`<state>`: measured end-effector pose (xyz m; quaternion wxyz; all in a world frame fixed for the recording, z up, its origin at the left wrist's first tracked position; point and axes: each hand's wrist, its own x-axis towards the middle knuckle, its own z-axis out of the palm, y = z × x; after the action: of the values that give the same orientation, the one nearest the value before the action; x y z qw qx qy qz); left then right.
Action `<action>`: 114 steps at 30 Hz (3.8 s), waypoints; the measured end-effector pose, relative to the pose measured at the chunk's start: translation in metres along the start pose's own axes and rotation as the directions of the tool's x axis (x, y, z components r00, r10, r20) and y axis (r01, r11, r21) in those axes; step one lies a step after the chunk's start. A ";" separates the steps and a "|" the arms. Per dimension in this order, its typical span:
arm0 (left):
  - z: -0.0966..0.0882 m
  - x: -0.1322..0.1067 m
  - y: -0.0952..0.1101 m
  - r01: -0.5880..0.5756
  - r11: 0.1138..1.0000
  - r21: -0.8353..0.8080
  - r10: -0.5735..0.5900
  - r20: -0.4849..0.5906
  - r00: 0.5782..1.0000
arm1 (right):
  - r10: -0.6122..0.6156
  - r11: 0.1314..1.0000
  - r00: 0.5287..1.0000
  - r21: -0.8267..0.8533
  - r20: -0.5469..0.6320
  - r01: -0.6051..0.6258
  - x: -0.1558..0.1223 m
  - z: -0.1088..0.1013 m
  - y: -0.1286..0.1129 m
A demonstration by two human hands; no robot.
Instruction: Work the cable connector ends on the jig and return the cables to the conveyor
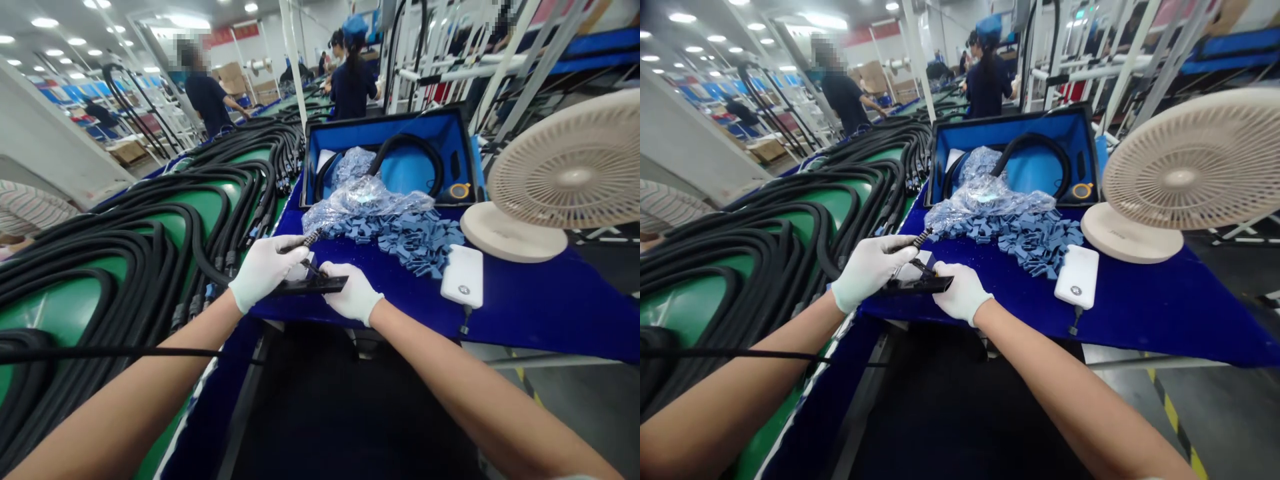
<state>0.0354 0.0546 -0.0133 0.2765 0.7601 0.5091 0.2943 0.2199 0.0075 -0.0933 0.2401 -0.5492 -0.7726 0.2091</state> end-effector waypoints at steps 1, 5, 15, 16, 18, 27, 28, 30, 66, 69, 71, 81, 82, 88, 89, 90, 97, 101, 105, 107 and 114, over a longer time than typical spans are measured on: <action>0.001 0.001 0.001 -0.002 1.000 0.009 0.002 -0.018 1.000 | -0.021 1.000 1.000 -0.019 0.014 0.021 -0.004 -0.006 0.001; 0.001 -0.002 0.004 0.015 0.998 -0.065 -0.020 -0.073 0.997 | 0.062 0.988 0.996 -0.137 -0.065 -0.070 -0.024 -0.032 0.005; -0.005 -0.026 0.012 -0.277 0.961 -0.019 0.262 0.388 0.883 | 0.206 0.299 0.973 0.940 0.102 -0.162 -0.048 -0.014 -0.026; -0.003 -0.027 0.010 -0.280 0.960 -0.020 0.263 0.418 0.870 | 0.197 0.252 0.974 0.954 0.115 -0.164 -0.047 -0.011 -0.026; 0.001 -0.028 0.005 -0.290 0.956 -0.036 0.274 0.447 0.852 | 0.170 0.207 0.976 0.963 0.135 -0.169 -0.045 -0.008 -0.024; 0.016 -0.028 -0.017 -0.418 0.906 -0.065 0.413 0.348 0.842 | 0.099 0.329 0.988 0.933 0.122 -0.148 -0.039 -0.019 -0.019; 0.017 -0.025 -0.019 -0.362 0.926 -0.103 0.375 0.332 0.865 | 0.106 0.331 0.988 0.932 0.117 -0.145 -0.039 -0.020 -0.019; 0.019 -0.018 -0.020 -0.222 0.963 -0.151 0.259 0.303 0.917 | 0.127 0.345 0.987 0.928 0.102 -0.141 -0.037 -0.020 -0.017; -0.018 0.031 -0.031 -0.165 0.807 -0.567 -0.054 -0.349 0.936 | 0.109 0.963 0.978 -0.226 -0.177 -0.148 0.039 -0.041 0.064; -0.014 0.030 -0.038 -0.150 0.830 -0.538 -0.061 -0.353 0.934 | -0.002 0.998 0.984 -0.064 -0.176 -0.010 0.041 -0.035 0.050; -0.009 0.030 -0.041 -0.130 0.875 -0.467 -0.063 -0.377 0.924 | -0.034 0.997 0.988 0.060 -0.154 0.043 0.043 -0.031 0.038; -0.012 0.033 -0.048 -0.057 0.957 -0.286 -0.044 -0.335 0.941 | -0.168 0.877 0.985 0.454 -0.022 0.160 0.089 -0.001 -0.027; -0.015 0.034 -0.051 -0.079 0.954 -0.290 -0.020 -0.322 0.947 | -0.173 0.880 0.985 0.446 -0.014 0.162 0.094 0.003 -0.030; -0.019 0.035 -0.066 -0.094 0.911 -0.403 -0.016 -0.261 0.965 | -0.190 0.875 0.977 0.468 0.094 0.125 0.120 0.020 -0.032; -0.017 0.035 -0.068 -0.094 0.897 -0.432 -0.022 -0.257 0.966 | -0.178 0.872 0.977 0.479 0.120 0.100 0.124 0.021 -0.031; -0.016 0.035 -0.068 -0.100 0.884 -0.458 -0.023 -0.256 0.966 | -0.162 0.874 0.977 0.481 0.142 0.075 0.126 0.022 -0.030; -0.048 0.017 -0.101 -0.084 0.848 -0.523 -0.155 -0.396 0.905 | -0.105 0.944 0.979 0.327 0.172 0.044 0.124 0.017 -0.033; -0.112 -0.046 -0.156 0.311 0.950 -0.039 -0.304 -0.360 0.882 | -0.121 0.938 0.973 0.345 0.199 0.046 0.118 0.018 -0.029; -0.165 -0.137 -0.196 0.537 0.744 0.398 -0.450 -0.296 0.842 | -0.162 0.951 0.974 0.290 0.157 0.111 0.117 0.024 -0.025; -0.176 -0.173 -0.204 0.590 0.665 0.459 -0.533 -0.263 0.804 | -0.166 0.958 0.975 0.257 0.144 0.125 0.117 0.027 -0.025; -0.155 -0.200 -0.205 0.565 0.559 0.607 -0.657 -0.092 0.748 | -0.098 0.973 0.973 0.226 0.208 0.050 0.118 0.029 -0.039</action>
<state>-0.2650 -0.0469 -0.0899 0.1418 0.6009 0.7849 -0.0533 0.1407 0.1054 -0.0769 0.2211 -0.4637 -0.7865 0.3429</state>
